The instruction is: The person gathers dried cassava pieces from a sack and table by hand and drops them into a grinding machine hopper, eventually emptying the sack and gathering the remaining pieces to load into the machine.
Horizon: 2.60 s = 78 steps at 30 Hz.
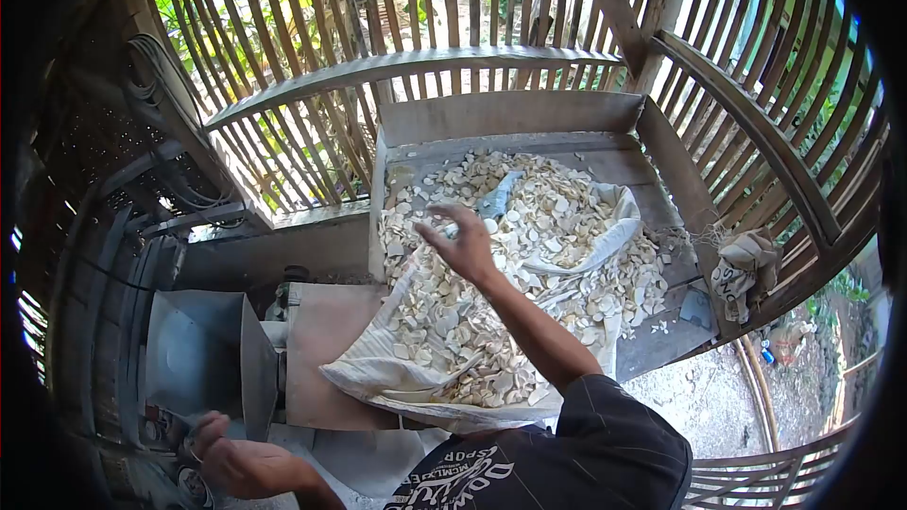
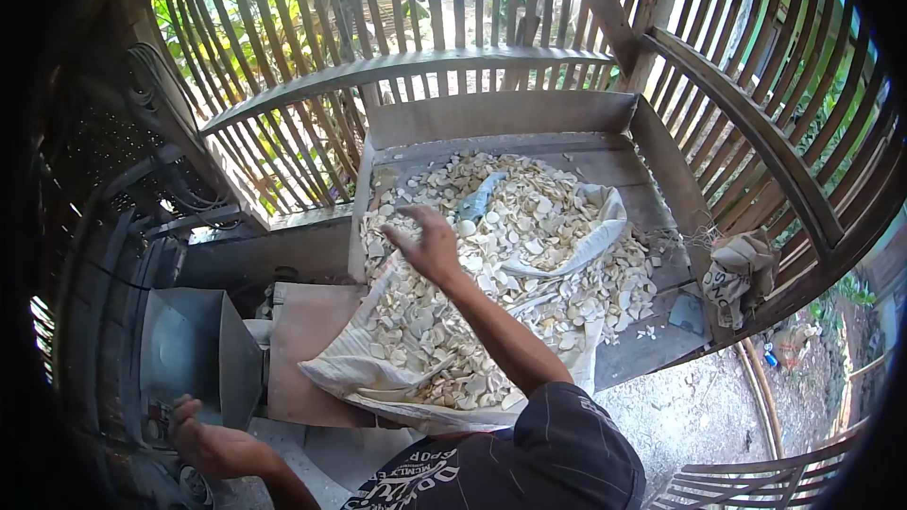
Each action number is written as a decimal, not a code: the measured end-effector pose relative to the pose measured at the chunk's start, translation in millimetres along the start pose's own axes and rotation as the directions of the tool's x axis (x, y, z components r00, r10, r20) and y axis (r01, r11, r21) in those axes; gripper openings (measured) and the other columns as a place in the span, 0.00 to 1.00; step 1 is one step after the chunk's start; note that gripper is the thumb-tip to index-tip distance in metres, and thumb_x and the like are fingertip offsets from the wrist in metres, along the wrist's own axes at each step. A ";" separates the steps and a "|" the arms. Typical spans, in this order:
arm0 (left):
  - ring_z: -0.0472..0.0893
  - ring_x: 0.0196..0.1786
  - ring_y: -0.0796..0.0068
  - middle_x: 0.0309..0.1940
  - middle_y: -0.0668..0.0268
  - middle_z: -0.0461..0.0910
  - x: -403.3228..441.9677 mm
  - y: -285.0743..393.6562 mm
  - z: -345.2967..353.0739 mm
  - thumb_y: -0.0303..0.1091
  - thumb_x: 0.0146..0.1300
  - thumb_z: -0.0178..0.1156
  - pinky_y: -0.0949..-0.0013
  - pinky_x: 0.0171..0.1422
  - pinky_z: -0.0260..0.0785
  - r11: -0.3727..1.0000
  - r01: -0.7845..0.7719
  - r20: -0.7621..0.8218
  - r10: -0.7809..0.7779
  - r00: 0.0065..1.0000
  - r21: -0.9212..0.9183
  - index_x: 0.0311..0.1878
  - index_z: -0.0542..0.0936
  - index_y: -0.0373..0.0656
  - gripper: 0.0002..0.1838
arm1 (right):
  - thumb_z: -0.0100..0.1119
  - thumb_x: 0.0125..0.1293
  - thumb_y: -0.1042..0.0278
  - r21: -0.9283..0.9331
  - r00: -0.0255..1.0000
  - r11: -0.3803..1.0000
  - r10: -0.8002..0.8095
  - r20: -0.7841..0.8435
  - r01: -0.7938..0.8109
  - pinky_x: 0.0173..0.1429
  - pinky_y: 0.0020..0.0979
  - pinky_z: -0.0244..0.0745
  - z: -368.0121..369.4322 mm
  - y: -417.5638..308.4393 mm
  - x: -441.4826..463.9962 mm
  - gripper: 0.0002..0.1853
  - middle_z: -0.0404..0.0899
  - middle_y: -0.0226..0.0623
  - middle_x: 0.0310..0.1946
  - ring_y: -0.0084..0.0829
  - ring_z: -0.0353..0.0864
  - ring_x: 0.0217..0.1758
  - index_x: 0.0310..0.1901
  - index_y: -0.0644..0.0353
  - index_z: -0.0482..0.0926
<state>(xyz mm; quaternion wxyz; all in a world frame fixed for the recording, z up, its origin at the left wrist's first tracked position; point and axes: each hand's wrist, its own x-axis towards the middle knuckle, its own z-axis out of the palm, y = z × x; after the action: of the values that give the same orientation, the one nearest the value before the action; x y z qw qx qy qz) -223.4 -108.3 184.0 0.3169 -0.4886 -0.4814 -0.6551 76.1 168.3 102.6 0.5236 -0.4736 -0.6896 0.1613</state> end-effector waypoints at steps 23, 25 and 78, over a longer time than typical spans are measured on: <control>0.85 0.52 0.45 0.51 0.50 0.86 -302.4 74.2 570.1 0.43 0.62 0.67 0.50 0.57 0.78 0.957 0.157 0.942 -0.271 0.198 0.243 0.51 0.87 0.43 0.18 | 0.61 0.63 0.57 -0.391 0.893 0.803 0.397 -0.210 -0.449 0.50 0.49 0.79 -307.7 290.0 -13.4 0.19 0.87 0.54 0.38 0.55 0.87 0.43 0.51 0.59 0.86; 0.87 0.46 0.47 0.42 0.50 0.88 -290.3 75.5 564.7 0.38 0.59 0.67 0.51 0.53 0.79 0.956 0.228 0.915 -0.251 0.317 0.183 0.40 0.90 0.44 0.11 | 0.62 0.62 0.61 -0.323 0.917 0.862 0.333 -0.219 -0.390 0.48 0.45 0.80 -307.3 270.5 -13.4 0.17 0.87 0.51 0.37 0.50 0.88 0.40 0.50 0.60 0.86; 0.66 0.76 0.48 0.71 0.49 0.72 -235.5 172.6 272.9 0.48 0.62 0.71 0.51 0.80 0.59 0.830 0.341 0.883 0.469 0.001 -0.441 0.68 0.77 0.44 0.34 | 0.73 0.61 0.57 -0.150 0.748 0.746 0.588 -0.310 -0.649 0.75 0.45 0.64 -215.0 145.2 -211.8 0.34 0.75 0.52 0.66 0.50 0.71 0.71 0.67 0.62 0.76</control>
<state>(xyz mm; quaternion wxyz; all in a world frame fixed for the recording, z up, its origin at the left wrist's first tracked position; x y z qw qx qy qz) 96.6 77.5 32.9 -0.2424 -0.8926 -0.3224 -0.2014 335.3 8.0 -36.4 0.4562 -0.7539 -0.4371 0.1800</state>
